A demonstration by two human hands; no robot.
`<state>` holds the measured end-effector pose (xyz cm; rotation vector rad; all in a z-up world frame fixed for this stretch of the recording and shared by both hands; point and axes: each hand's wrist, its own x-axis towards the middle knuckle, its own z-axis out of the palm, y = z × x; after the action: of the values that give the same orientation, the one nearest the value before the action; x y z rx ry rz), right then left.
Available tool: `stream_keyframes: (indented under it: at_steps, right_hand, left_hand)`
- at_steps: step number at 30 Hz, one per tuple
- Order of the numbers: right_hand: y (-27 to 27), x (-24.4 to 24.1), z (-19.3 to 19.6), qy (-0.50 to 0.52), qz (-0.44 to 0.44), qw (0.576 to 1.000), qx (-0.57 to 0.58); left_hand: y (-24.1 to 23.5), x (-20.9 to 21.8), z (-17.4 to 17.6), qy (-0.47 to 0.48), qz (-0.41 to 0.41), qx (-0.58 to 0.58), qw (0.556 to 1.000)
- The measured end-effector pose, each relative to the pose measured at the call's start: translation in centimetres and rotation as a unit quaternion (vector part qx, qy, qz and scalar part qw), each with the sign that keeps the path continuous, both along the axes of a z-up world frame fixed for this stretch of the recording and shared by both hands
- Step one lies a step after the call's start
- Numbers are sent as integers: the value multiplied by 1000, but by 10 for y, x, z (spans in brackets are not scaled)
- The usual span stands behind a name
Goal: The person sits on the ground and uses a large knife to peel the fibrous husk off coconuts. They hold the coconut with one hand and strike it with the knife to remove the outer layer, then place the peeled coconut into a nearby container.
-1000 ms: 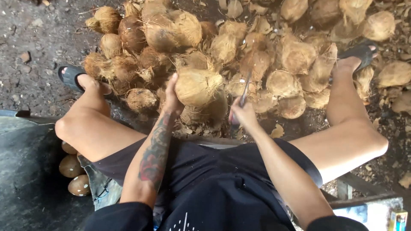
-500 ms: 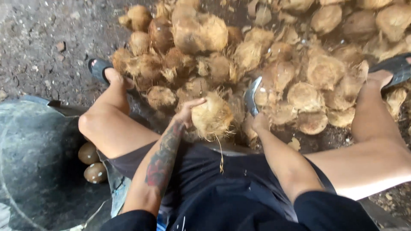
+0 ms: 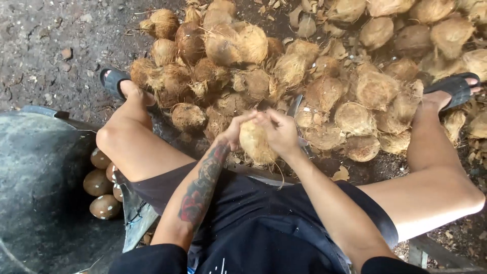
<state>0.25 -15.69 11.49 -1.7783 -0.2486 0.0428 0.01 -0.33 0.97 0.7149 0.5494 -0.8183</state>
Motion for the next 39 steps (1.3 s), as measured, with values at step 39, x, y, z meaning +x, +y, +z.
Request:
stream_keyframes:
  at_steps: [39]
  right_hand:
    - [6,35,-25,-15,-71,997,35]
  left_hand:
    - [-16,7,-19,-83,169,110,976]
